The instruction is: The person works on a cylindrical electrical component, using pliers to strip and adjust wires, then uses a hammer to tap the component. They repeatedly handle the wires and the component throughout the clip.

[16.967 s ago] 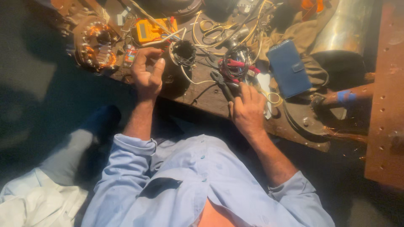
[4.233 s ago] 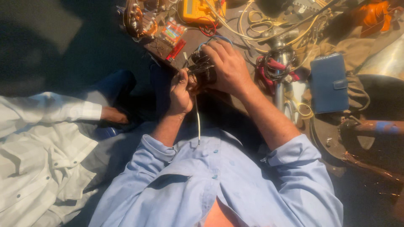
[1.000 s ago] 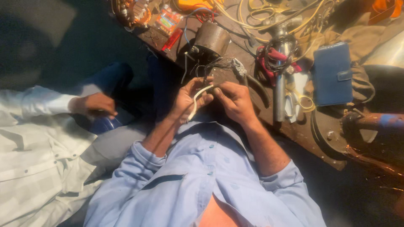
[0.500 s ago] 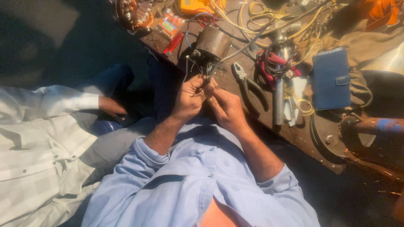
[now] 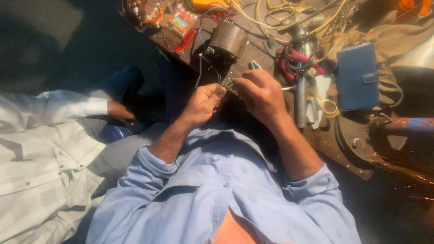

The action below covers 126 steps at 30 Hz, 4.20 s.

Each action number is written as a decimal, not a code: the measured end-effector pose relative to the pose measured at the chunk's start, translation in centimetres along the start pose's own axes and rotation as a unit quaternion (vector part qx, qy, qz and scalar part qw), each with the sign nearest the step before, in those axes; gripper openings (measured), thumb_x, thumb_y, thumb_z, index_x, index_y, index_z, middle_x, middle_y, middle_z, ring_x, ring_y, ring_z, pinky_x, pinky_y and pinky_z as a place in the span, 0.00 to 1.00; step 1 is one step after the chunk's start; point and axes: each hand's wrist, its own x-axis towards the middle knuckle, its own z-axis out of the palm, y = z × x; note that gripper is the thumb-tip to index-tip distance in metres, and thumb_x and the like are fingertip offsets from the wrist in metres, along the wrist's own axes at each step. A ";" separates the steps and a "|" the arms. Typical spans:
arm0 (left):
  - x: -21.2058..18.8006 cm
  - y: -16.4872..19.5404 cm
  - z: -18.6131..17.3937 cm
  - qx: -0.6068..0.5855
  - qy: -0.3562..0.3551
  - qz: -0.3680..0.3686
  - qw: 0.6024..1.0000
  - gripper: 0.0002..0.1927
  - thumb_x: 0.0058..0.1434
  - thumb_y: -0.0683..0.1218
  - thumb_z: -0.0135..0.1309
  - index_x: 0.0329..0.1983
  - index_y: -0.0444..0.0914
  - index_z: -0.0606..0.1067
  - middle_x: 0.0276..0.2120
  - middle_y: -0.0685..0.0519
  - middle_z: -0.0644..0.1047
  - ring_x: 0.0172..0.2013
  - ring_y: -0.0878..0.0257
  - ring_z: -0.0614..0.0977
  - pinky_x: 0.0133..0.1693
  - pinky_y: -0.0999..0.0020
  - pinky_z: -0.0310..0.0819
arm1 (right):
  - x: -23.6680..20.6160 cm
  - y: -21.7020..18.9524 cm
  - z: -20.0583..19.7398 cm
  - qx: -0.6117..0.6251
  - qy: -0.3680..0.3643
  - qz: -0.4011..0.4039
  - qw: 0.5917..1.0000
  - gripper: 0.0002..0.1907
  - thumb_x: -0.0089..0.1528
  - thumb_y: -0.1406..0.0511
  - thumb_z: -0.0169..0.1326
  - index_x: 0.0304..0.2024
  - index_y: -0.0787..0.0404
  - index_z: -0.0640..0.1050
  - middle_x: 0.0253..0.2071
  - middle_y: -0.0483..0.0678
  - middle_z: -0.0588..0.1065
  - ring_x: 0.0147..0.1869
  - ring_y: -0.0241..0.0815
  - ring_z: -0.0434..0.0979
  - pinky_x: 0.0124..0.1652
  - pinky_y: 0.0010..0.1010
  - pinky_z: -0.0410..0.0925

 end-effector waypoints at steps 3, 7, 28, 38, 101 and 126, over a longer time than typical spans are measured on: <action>-0.1 -1.0 -0.5 -0.047 -0.009 -0.035 0.998 0.23 0.75 0.59 0.46 0.35 0.36 0.72 0.24 0.61 0.68 0.24 0.73 0.64 0.26 0.75 0.58 | -1.6 1.2 1.6 0.034 0.000 0.014 0.999 0.14 0.59 0.73 0.64 0.47 0.61 0.79 0.43 0.52 0.76 0.46 0.55 0.78 0.44 0.41 0.72; -0.7 -0.2 -1.1 -0.124 -0.052 -0.076 0.988 0.18 0.76 0.54 0.44 0.41 0.37 0.75 0.25 0.61 0.68 0.25 0.73 0.66 0.28 0.76 0.59 | -2.5 1.8 2.0 0.035 0.000 0.035 0.999 0.14 0.59 0.74 0.64 0.47 0.61 0.80 0.41 0.52 0.76 0.44 0.54 0.78 0.42 0.41 0.71; -3.9 3.9 1.8 -0.013 -0.060 0.028 0.998 0.11 0.73 0.49 0.42 0.41 0.37 0.71 0.28 0.61 0.67 0.29 0.72 0.65 0.32 0.75 0.60 | -0.3 1.5 -5.2 -0.044 -0.071 -0.100 0.991 0.09 0.57 0.66 0.68 0.36 0.55 0.80 0.30 0.43 0.73 0.35 0.45 0.73 0.34 0.37 0.66; -3.9 2.3 0.1 -0.098 -0.093 -0.065 0.989 0.10 0.71 0.46 0.43 0.42 0.35 0.73 0.27 0.60 0.66 0.27 0.73 0.63 0.31 0.76 0.57 | -3.2 0.9 -4.0 0.030 -0.080 0.026 0.996 0.08 0.60 0.69 0.65 0.39 0.62 0.80 0.29 0.48 0.71 0.32 0.49 0.74 0.32 0.39 0.66; -3.5 9.2 3.8 -0.155 -0.203 -0.113 0.960 0.12 0.72 0.49 0.45 0.40 0.35 0.71 0.25 0.60 0.63 0.25 0.72 0.61 0.27 0.75 0.54 | -7.9 1.0 3.0 0.411 0.086 0.051 0.906 0.15 0.69 0.60 0.62 0.49 0.67 0.78 0.43 0.51 0.79 0.46 0.44 0.80 0.44 0.32 0.73; 0.1 9.9 4.0 -0.113 -0.123 -0.011 0.986 0.13 0.74 0.49 0.44 0.33 0.41 0.65 0.25 0.62 0.61 0.26 0.74 0.59 0.28 0.77 0.53 | -12.1 -0.1 6.8 0.801 0.035 0.289 0.523 0.15 0.73 0.59 0.52 0.47 0.66 0.78 0.35 0.48 0.73 0.32 0.36 0.65 0.34 0.28 0.60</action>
